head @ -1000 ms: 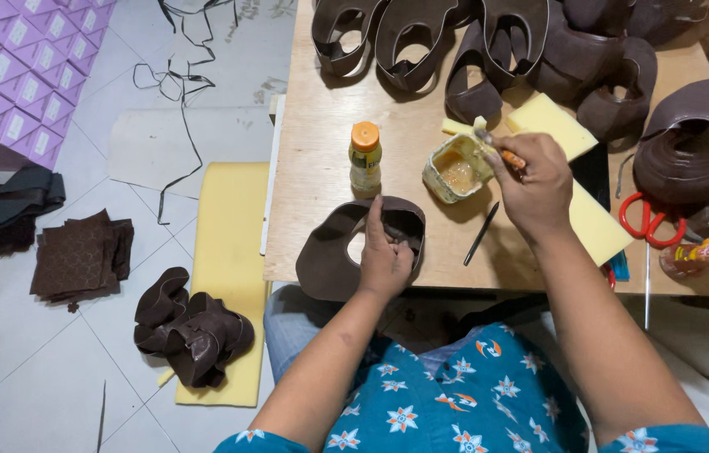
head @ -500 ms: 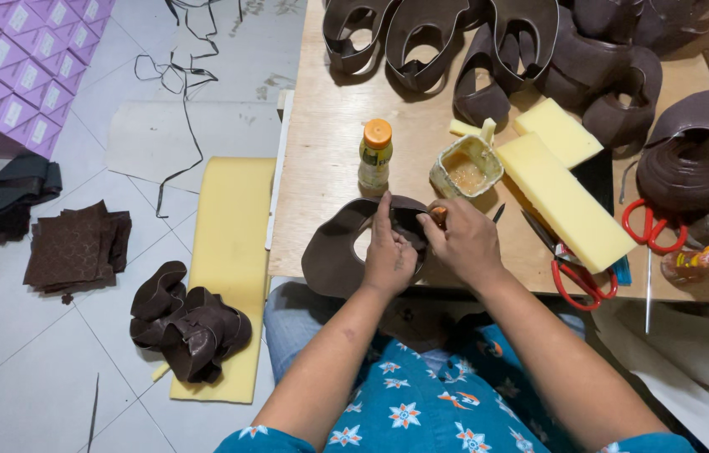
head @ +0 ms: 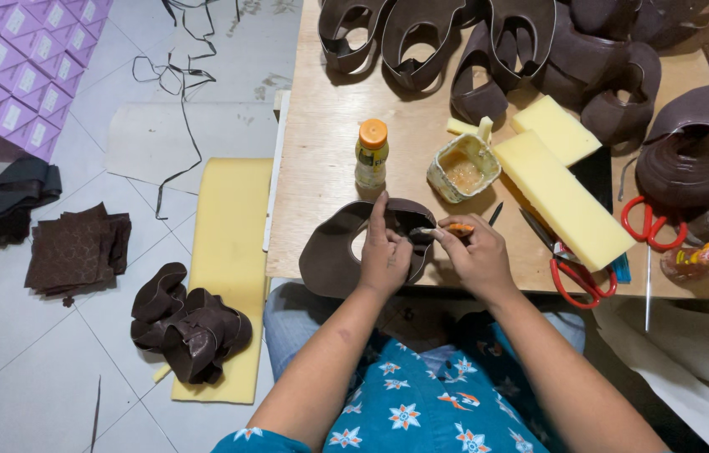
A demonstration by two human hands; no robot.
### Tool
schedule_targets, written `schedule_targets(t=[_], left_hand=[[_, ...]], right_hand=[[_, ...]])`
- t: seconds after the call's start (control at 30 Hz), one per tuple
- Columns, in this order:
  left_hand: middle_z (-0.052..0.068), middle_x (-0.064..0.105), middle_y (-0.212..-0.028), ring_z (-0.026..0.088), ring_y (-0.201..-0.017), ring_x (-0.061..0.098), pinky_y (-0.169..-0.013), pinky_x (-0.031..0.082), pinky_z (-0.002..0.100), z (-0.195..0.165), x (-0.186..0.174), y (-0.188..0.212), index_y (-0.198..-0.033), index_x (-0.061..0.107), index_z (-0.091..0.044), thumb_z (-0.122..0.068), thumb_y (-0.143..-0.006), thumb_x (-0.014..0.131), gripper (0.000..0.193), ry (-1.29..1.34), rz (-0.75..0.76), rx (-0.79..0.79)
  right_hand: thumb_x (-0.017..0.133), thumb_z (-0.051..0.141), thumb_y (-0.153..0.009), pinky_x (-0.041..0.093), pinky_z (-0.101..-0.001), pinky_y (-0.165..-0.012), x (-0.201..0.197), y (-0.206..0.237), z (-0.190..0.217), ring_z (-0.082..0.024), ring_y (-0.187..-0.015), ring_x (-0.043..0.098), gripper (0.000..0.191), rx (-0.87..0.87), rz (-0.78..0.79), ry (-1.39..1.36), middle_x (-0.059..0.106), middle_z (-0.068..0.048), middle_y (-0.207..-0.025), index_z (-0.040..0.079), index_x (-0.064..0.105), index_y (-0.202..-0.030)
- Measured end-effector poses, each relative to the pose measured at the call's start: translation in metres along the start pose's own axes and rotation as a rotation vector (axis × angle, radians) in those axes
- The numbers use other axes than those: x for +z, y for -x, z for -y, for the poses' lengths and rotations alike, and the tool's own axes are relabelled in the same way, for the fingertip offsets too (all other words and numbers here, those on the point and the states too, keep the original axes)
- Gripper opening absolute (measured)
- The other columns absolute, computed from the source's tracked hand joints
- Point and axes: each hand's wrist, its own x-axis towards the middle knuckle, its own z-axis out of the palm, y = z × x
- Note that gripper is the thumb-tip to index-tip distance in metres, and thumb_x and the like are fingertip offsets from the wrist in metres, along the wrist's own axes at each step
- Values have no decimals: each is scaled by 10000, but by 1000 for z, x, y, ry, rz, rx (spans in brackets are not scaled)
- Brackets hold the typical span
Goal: The person applies adhesive to the edges of a brown shoe upper using a brush and then presses the edges together to bond them. The person repeats this process on multiple shoe uppers, handling them one at a time.
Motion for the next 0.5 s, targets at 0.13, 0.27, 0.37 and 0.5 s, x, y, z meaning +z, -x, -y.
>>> schedule_targets(t=[0.13,0.27,0.37,0.5], left_hand=[[123,634,-1170,201,-718,613,-700,570,333,-7,4,-1,-1596,277,-184,-39,-874,643,822,-81,-58,9],[191,670,-1062,309,-872,680,-812,563,421,-12,5,-3,-1602,312,-188,-11,-858,580,811,-173,-60,27],[255,666,-1126,426,-938,670,-838,534,503,-13,3,0,-1582,327,-169,-1,-859,549,775,-240,-101,129],[267,694,-1117,450,-945,678,-846,529,520,-12,4,5,-1564,342,-167,-2,-872,488,726,-203,-108,90]], right_hand=[[714,157,-953,554,-267,-796,-4,5,-6,-122,-871,700,194,132,-30,-100,756,-76,-958,14,714,-1085],[701,122,-969,554,-244,-825,-4,7,-17,-102,-918,698,205,176,-25,-275,761,-63,-1002,14,694,-1143],[707,100,-965,550,-241,-852,0,5,-27,-101,-954,691,206,150,-23,-325,754,-56,-1044,14,697,-1152],[730,92,-941,557,-246,-867,12,-7,-39,-105,-976,695,208,138,-38,-367,752,-57,-1063,11,712,-1132]])
